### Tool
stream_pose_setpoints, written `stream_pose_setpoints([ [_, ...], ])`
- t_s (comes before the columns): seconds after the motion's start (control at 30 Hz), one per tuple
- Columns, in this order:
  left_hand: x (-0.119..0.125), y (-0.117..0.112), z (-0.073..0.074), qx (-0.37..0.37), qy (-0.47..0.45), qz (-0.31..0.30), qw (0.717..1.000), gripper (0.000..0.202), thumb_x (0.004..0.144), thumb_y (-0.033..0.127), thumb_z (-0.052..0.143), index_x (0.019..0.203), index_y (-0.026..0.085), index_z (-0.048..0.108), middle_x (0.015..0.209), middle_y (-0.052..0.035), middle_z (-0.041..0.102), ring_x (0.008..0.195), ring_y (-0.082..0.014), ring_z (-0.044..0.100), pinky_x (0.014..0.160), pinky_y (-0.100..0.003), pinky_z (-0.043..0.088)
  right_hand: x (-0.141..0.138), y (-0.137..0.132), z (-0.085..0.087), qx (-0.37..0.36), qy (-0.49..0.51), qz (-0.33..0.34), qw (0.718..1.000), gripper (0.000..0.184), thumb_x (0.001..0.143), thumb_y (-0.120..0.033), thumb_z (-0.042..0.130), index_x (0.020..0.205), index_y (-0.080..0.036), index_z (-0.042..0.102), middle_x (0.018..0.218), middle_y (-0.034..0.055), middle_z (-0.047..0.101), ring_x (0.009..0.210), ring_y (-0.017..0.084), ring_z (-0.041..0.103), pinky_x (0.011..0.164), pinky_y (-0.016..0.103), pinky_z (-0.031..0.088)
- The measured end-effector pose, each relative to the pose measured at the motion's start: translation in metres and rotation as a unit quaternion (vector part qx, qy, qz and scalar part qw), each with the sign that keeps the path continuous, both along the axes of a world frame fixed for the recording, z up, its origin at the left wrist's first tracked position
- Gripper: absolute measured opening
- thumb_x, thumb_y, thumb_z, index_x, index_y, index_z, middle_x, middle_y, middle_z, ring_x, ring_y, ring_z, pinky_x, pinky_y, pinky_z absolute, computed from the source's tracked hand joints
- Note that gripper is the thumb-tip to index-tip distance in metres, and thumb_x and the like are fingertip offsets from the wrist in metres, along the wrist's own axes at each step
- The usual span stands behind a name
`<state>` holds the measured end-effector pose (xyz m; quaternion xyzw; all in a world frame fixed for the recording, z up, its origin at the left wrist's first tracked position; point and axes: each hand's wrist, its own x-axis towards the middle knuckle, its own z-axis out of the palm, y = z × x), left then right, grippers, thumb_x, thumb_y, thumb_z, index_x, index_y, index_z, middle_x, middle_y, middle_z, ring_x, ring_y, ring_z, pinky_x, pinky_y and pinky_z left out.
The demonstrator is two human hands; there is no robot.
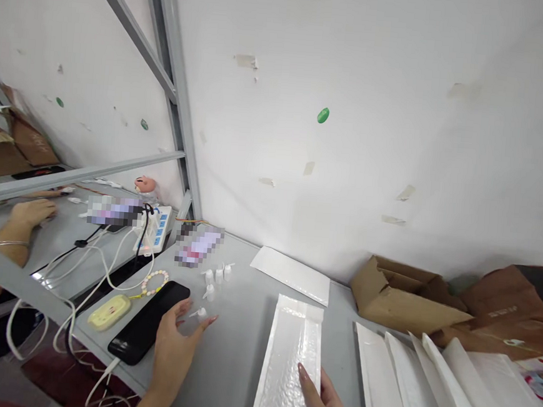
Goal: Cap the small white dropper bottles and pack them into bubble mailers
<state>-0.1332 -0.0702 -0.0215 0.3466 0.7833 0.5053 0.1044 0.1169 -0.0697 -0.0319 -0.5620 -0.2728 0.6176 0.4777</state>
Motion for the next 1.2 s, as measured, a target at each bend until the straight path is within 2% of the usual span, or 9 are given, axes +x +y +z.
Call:
stream_pose_setpoints([
  [0.17, 0.001, -0.006, -0.002, -0.056, -0.065, -0.046, 0.995, 0.041, 0.066, 0.056, 0.059, 0.087, 0.021, 0.062, 0.094, -0.0077, 0.067, 0.098, -0.0316, 0.059, 0.09, -0.045, 0.041, -0.001, -0.003, 0.0, 0.023, -0.002, 0.028, 0.999, 0.059, 0.061, -0.057, 0.068, 0.102, -0.015, 0.067, 0.087, 0.0104, 0.072, 0.084, 0.031, 0.065, 0.065, 0.034, 0.052],
  [0.27, 0.02, -0.015, 0.009, -0.036, -0.098, -0.045, 0.994, 0.038, 0.068, 0.054, 0.06, 0.091, 0.023, 0.062, 0.099, -0.0055, 0.067, 0.107, -0.0308, 0.055, 0.095, -0.045, 0.038, 0.001, -0.003, -0.001, 0.062, -0.021, 0.042, 0.997, 0.06, 0.062, -0.057, 0.067, 0.107, -0.018, 0.065, 0.096, 0.0096, 0.071, 0.093, 0.03, 0.063, 0.073, 0.035, 0.052],
  [0.4, 0.06, -0.002, 0.029, 0.039, -0.208, -0.206, 0.955, 0.03, 0.072, 0.046, 0.061, 0.091, 0.023, 0.058, 0.096, -0.0043, 0.067, 0.1, -0.0257, 0.059, 0.088, -0.039, 0.045, -0.002, -0.003, -0.001, 0.097, -0.018, 0.063, 0.993, 0.06, 0.063, -0.054, 0.068, 0.111, -0.018, 0.061, 0.105, 0.0099, 0.068, 0.104, 0.029, 0.058, 0.082, 0.035, 0.048],
  [0.57, 0.094, 0.046, 0.046, 0.099, -0.137, -0.277, 0.946, 0.015, 0.073, 0.031, 0.062, 0.084, 0.021, 0.061, 0.094, -0.0053, 0.065, 0.093, -0.0224, 0.06, 0.087, -0.036, 0.044, -0.009, -0.004, -0.007, 0.111, 0.028, 0.078, 0.99, 0.06, 0.064, -0.053, 0.068, 0.113, -0.019, 0.059, 0.113, 0.0099, 0.064, 0.109, 0.028, 0.055, 0.089, 0.036, 0.045],
  [0.7, 0.103, 0.062, 0.049, 0.016, -0.098, -0.343, 0.934, 0.031, 0.075, 0.027, 0.057, 0.106, 0.024, 0.057, 0.08, -0.0021, 0.066, 0.081, -0.0217, 0.061, 0.086, -0.041, 0.042, -0.006, -0.004, -0.016, 0.114, 0.037, 0.055, 0.991, 0.058, 0.062, -0.051, 0.071, 0.11, -0.02, 0.061, 0.113, 0.0095, 0.065, 0.112, 0.028, 0.053, 0.091, 0.035, 0.043],
  [0.8, 0.105, 0.061, 0.048, -0.026, -0.052, -0.401, 0.914, 0.024, 0.077, 0.026, 0.055, 0.1, 0.027, 0.061, 0.069, 0.0012, 0.066, 0.077, -0.0215, 0.062, 0.097, -0.046, 0.03, -0.002, -0.002, -0.018, 0.113, 0.044, 0.048, 0.991, 0.057, 0.062, -0.051, 0.071, 0.108, -0.02, 0.062, 0.108, 0.0096, 0.066, 0.109, 0.028, 0.055, 0.092, 0.035, 0.043],
  [0.93, 0.106, 0.057, 0.05, -0.061, -0.035, -0.41, 0.909, 0.022, 0.076, 0.032, 0.056, 0.097, 0.028, 0.059, 0.072, 0.0012, 0.067, 0.084, -0.0227, 0.061, 0.103, -0.048, 0.019, 0.0, -0.001, -0.016, 0.103, 0.059, 0.048, 0.992, 0.059, 0.061, -0.051, 0.071, 0.11, -0.019, 0.061, 0.107, 0.0099, 0.067, 0.104, 0.029, 0.058, 0.088, 0.035, 0.045],
  [1.03, 0.107, 0.058, 0.053, -0.085, -0.033, -0.398, 0.913, 0.026, 0.073, 0.035, 0.059, 0.098, 0.027, 0.057, 0.074, 0.0012, 0.066, 0.088, -0.0224, 0.059, 0.098, -0.043, 0.028, 0.001, -0.001, -0.013, 0.087, 0.067, 0.056, 0.992, 0.06, 0.06, -0.052, 0.072, 0.109, -0.018, 0.062, 0.101, 0.0105, 0.068, 0.097, 0.029, 0.061, 0.084, 0.036, 0.047],
  [1.2, 0.107, 0.065, 0.054, -0.081, -0.036, -0.386, 0.918, 0.016, 0.078, 0.031, 0.051, 0.092, 0.025, 0.056, 0.065, 0.0034, 0.064, 0.076, -0.0179, 0.06, 0.08, -0.032, 0.041, 0.002, 0.001, -0.008, 0.097, 0.04, 0.085, 0.991, 0.057, 0.061, -0.053, 0.071, 0.104, -0.017, 0.064, 0.094, 0.0095, 0.07, 0.088, 0.028, 0.063, 0.08, 0.035, 0.048],
])
